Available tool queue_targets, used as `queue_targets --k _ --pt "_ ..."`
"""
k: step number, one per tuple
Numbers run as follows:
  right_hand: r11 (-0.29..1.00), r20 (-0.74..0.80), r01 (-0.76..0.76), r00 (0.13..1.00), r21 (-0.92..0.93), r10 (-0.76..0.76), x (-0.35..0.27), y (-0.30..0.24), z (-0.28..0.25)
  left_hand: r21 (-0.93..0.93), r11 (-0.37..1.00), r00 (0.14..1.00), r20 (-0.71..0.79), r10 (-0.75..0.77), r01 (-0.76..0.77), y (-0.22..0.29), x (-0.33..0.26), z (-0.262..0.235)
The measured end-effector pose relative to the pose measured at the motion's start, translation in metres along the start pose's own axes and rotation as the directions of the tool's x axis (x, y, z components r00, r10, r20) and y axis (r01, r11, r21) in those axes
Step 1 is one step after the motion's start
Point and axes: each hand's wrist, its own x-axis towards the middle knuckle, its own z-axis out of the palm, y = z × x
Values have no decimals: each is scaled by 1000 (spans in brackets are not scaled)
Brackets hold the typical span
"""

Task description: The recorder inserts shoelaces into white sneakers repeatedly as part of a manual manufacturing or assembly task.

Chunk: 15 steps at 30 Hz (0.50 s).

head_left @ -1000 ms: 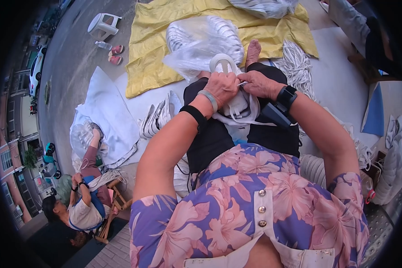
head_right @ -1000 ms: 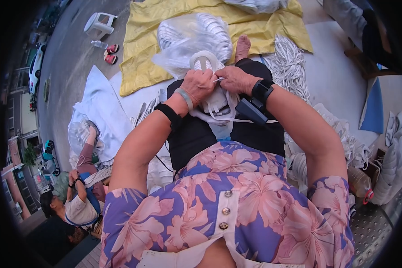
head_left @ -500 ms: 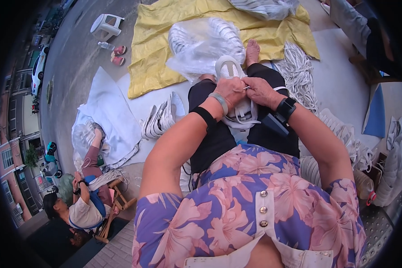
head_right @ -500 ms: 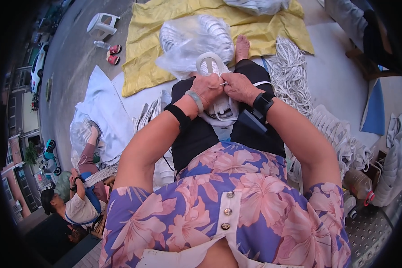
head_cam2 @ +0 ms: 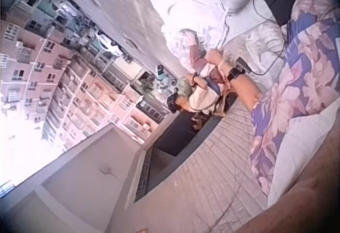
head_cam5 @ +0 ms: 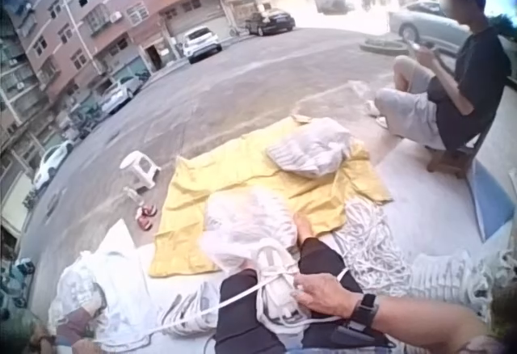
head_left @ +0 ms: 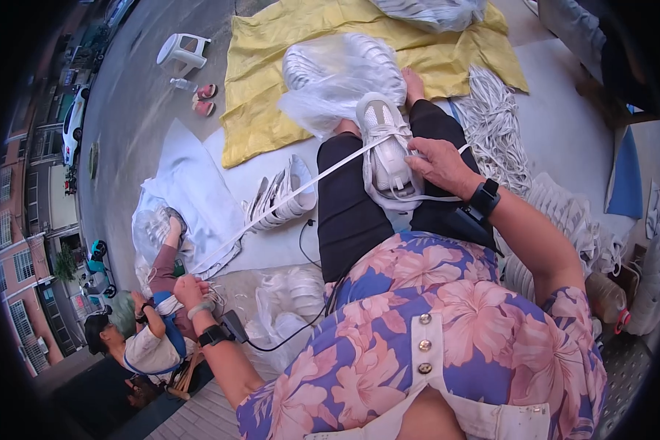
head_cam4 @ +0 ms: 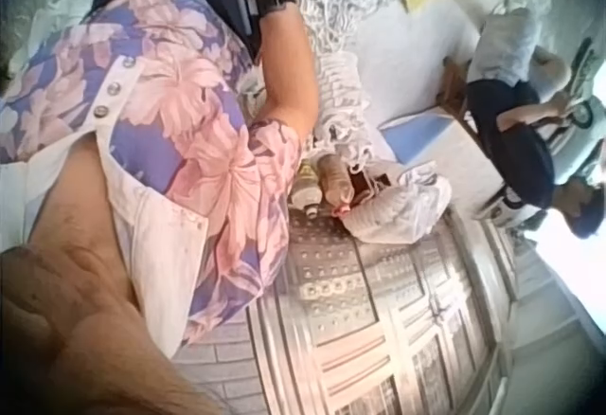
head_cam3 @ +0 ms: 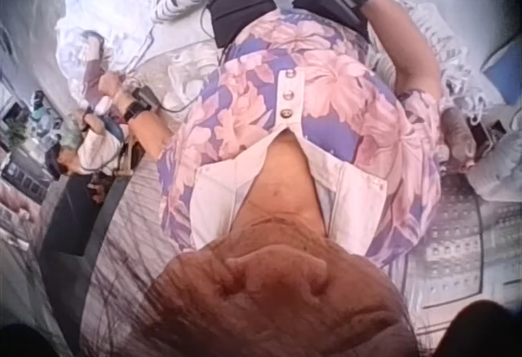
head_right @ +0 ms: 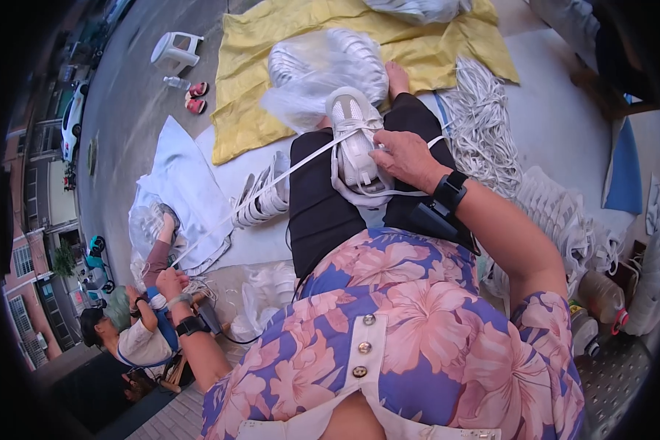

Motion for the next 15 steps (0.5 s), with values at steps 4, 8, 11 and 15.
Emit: queue_targets --k 4,8,11,15 --pt "990 13 -43 999 138 42 -12 2 -1 -887 462 969 96 229 -21 49 -25 -8" --pt "960 -47 -43 997 277 59 -13 9 6 -996 -66 804 15 594 67 120 -40 -13" --pt "960 -41 -62 996 272 76 -14 -1 4 -965 -197 530 -76 845 175 162 -45 -18" --pt "835 106 -328 943 441 315 -12 -28 -12 -953 -139 337 -41 940 270 221 -87 5"
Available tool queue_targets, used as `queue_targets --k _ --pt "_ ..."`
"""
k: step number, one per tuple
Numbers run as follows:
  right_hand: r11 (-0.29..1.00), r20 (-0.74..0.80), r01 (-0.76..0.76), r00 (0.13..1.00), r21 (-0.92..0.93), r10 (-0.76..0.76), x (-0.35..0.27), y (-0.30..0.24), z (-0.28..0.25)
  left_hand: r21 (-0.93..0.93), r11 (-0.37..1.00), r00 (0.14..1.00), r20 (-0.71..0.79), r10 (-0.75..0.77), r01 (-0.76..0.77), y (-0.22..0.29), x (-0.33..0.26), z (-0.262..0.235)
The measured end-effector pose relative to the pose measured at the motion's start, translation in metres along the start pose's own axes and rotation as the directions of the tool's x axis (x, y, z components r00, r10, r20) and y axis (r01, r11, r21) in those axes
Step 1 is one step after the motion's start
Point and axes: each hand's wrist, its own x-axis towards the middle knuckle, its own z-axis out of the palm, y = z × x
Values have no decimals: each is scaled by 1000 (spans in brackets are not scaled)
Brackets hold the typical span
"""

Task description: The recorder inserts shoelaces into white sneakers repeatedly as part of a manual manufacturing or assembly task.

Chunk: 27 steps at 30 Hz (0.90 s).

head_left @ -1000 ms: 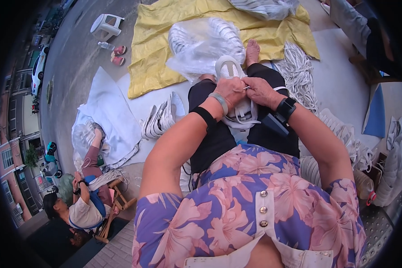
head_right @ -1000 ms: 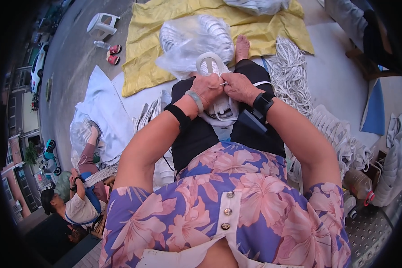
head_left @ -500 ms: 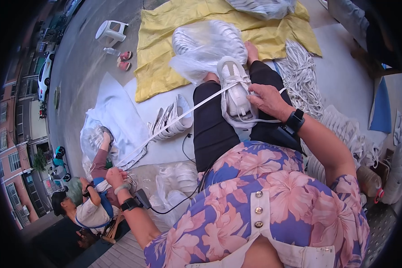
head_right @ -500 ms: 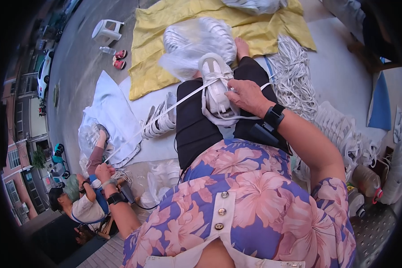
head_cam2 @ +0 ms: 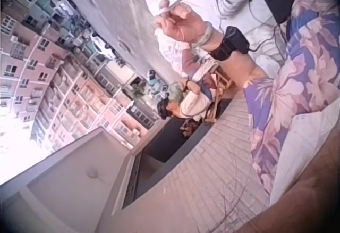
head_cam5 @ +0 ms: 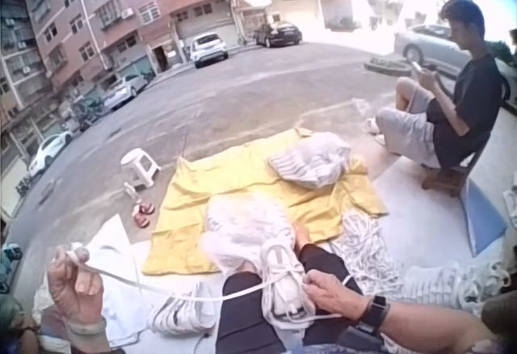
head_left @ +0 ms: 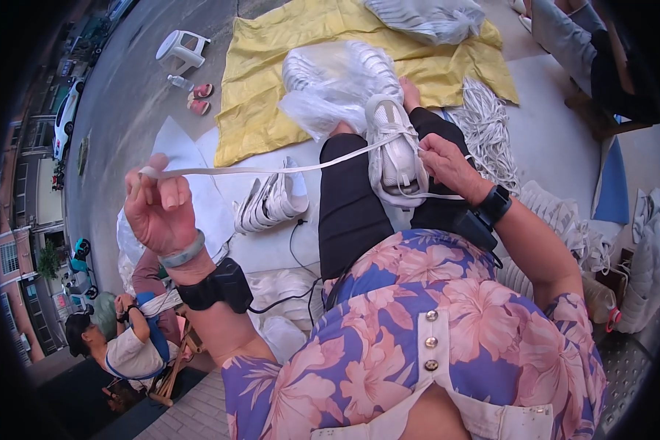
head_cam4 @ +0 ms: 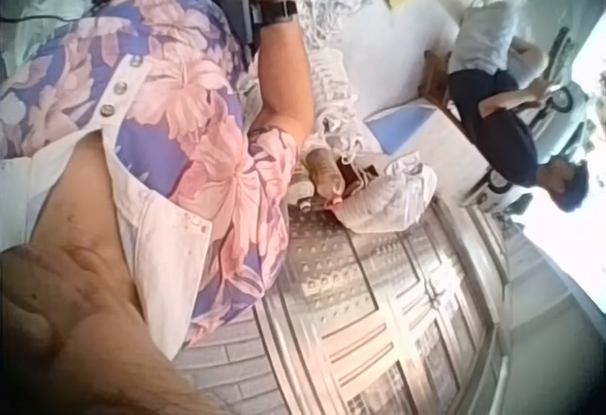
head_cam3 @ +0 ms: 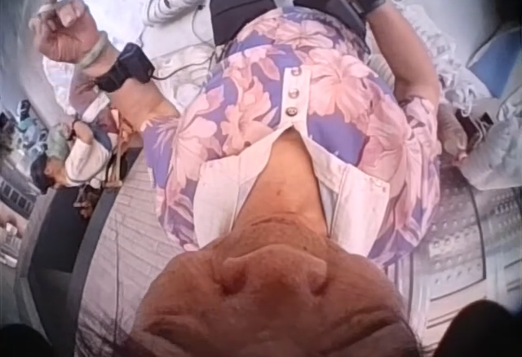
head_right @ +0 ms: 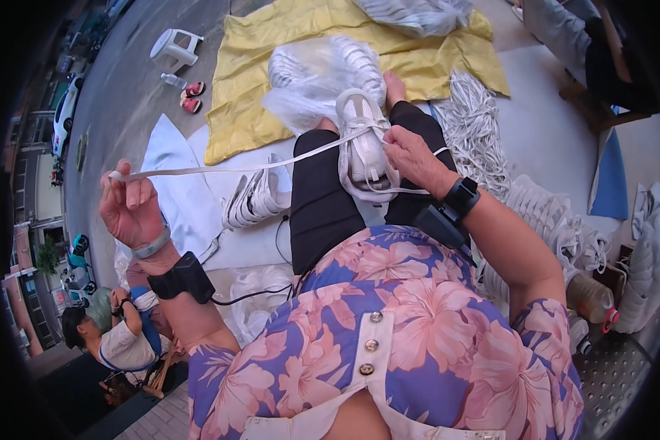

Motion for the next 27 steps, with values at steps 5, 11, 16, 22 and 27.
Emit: queue_targets --k 5,11,16,22,27 --pt "963 102 76 989 259 -106 5 -15 14 138 892 897 -178 -404 430 -89 8 36" --pt "936 -5 163 985 313 -170 3 -22 23 145 715 725 -249 -642 684 -196 -12 53" --pt "785 121 -96 992 612 28 1 -21 20 238 731 769 -183 -613 639 -221 -16 67" --pt "648 136 -197 980 736 143 1 -19 18 222 731 764 -218 -608 645 -225 -16 77" --pt "641 182 -228 974 733 138 1 -17 18 226 745 779 -202 -594 627 -227 -19 74"
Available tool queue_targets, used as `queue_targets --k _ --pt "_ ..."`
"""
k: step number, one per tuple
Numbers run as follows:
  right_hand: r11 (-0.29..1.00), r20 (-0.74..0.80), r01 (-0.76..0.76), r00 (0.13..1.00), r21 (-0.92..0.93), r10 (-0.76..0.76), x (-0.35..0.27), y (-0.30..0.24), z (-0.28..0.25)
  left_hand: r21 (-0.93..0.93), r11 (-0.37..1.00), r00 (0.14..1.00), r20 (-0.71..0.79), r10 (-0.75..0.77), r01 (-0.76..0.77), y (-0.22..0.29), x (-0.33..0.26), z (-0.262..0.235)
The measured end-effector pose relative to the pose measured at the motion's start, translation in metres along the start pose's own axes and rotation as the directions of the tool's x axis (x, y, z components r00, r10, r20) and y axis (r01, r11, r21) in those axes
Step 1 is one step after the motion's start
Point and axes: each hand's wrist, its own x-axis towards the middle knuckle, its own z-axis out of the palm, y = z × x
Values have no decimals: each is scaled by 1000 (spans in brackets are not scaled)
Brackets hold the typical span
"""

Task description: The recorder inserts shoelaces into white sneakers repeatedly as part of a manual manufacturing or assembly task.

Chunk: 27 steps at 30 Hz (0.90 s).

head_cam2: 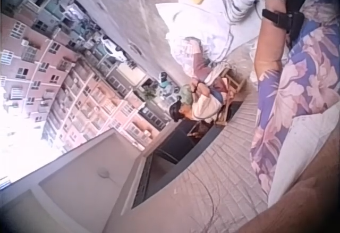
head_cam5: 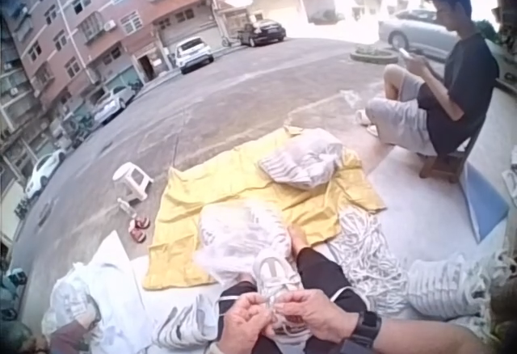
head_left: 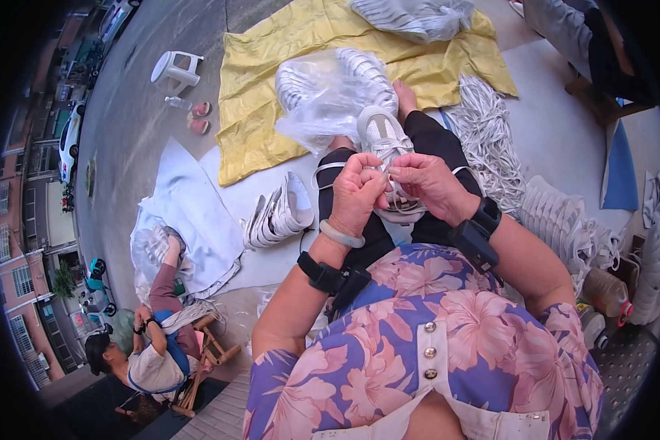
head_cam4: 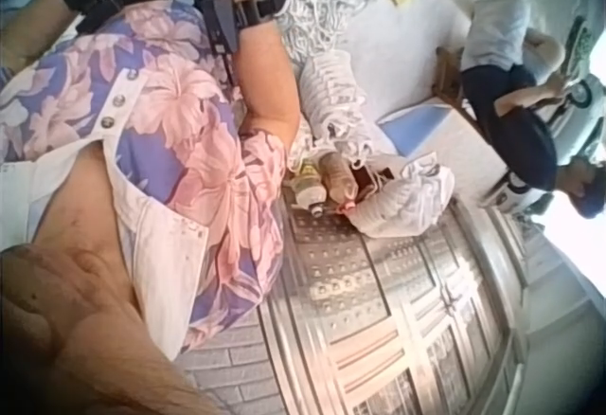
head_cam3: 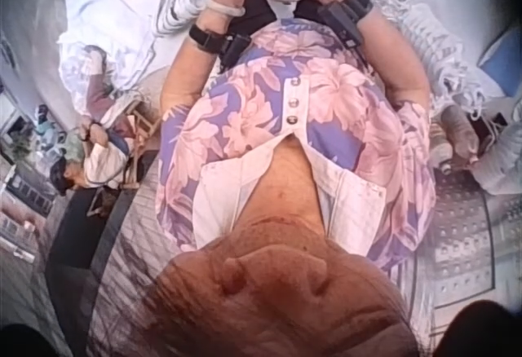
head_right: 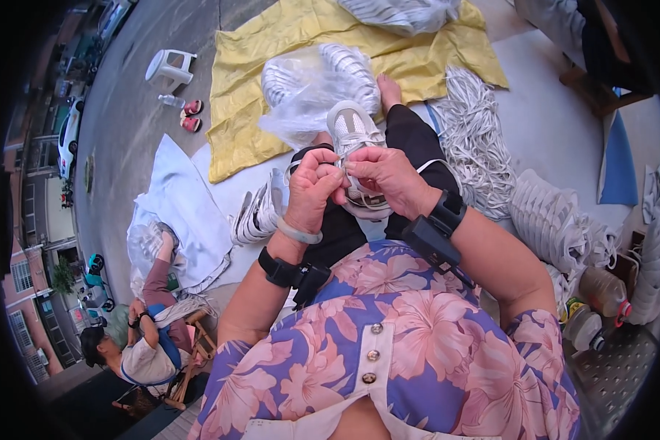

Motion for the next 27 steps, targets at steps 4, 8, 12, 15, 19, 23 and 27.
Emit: queue_targets --k 4,8,12,15,19,23,27 --pt "999 6 33 999 -18 -33 -3 -3 8 59 998 999 43 -28 26 0 -2 -6" --pt "994 42 81 996 -72 -78 -3 -2 9 30 999 1000 18 -15 15 2 -4 -1" --pt "989 55 93 995 -112 -87 -3 -2 8 30 999 1000 1 -11 11 3 -5 0" --pt "987 65 100 994 -125 -92 -2 -1 7 52 998 999 40 -21 19 2 -4 -4" --pt "975 78 122 991 -187 -109 0 0 6 50 998 999 38 -31 30 2 -5 -2" --pt "937 82 186 982 -296 -170 -1 -2 6 100 995 1000 22 5 -7 -6 -4 -1" --pt "507 295 560 807 -655 -512 -8 -13 10 787 483 893 185 410 -385 6 1 5"
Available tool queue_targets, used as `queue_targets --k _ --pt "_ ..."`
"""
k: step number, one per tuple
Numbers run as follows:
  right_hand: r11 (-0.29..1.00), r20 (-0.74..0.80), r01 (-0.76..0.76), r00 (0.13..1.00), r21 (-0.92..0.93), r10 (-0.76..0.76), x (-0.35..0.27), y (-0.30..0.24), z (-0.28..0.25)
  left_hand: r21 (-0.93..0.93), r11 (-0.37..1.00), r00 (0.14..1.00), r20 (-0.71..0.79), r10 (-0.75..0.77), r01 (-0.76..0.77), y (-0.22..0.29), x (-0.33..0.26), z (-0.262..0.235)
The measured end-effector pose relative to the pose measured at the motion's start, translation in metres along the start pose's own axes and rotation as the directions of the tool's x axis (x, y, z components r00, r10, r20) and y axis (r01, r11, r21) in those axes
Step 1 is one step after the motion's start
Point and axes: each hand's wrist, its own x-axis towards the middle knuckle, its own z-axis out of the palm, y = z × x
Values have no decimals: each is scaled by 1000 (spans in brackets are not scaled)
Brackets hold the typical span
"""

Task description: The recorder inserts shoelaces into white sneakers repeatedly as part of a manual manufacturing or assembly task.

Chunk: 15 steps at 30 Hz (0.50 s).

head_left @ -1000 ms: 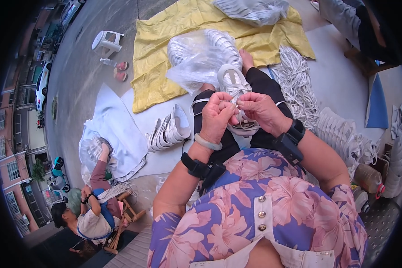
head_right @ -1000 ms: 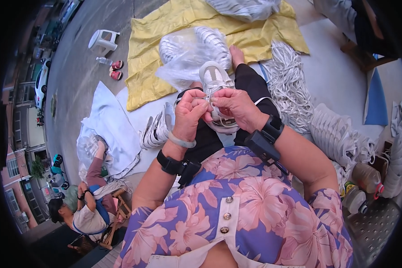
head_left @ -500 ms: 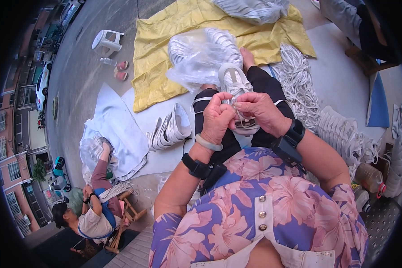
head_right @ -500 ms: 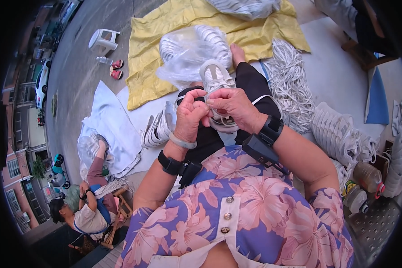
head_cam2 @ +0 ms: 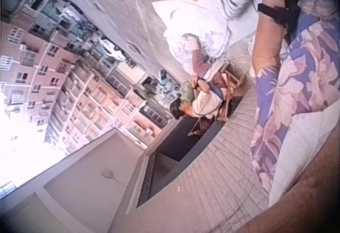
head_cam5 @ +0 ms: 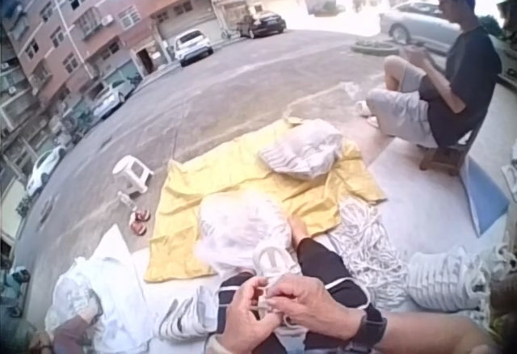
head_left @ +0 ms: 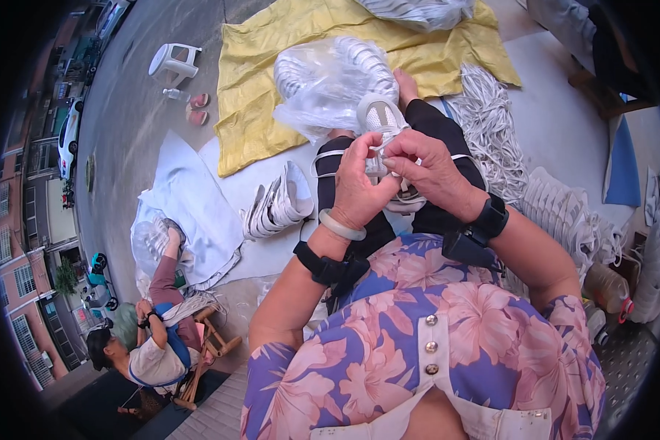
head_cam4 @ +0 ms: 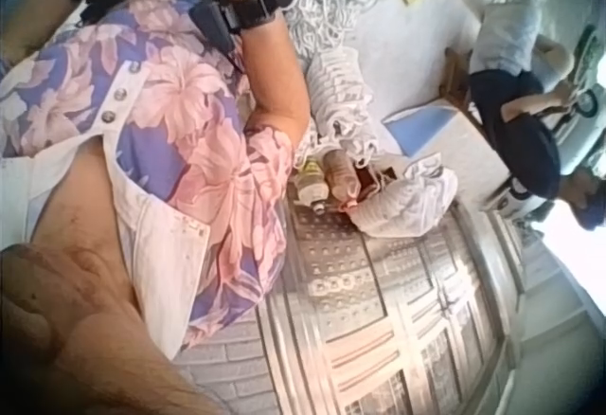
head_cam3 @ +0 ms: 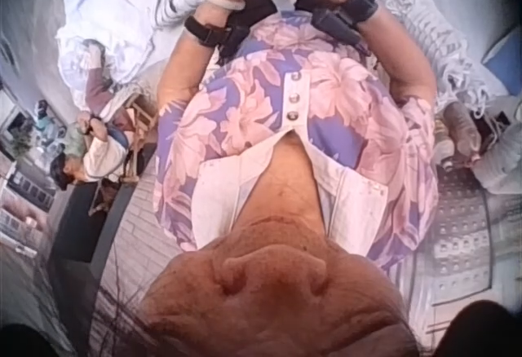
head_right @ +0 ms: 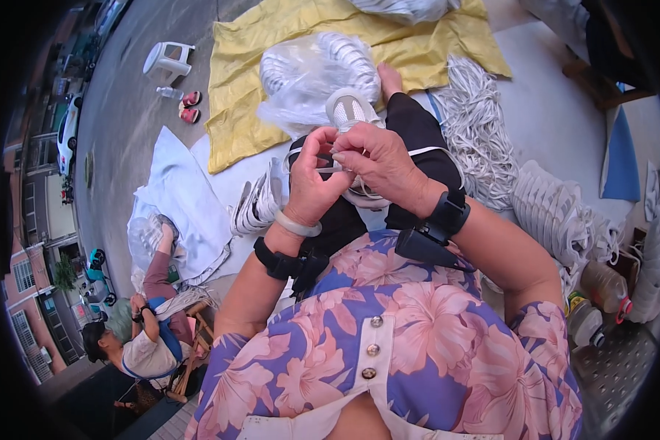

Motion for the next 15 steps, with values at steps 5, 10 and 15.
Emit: queue_targets --k 5,10,15 --pt "888 -10 383 917 -254 -399 10 -62 -4 -354 924 989 -73 128 -145 17 16 10" --pt "789 -183 30 978 614 105 23 -95 -56 -629 671 799 594 89 393 35 0 15" --pt "817 -197 32 975 576 101 20 -84 -166 -461 815 645 750 146 352 32 -13 6"
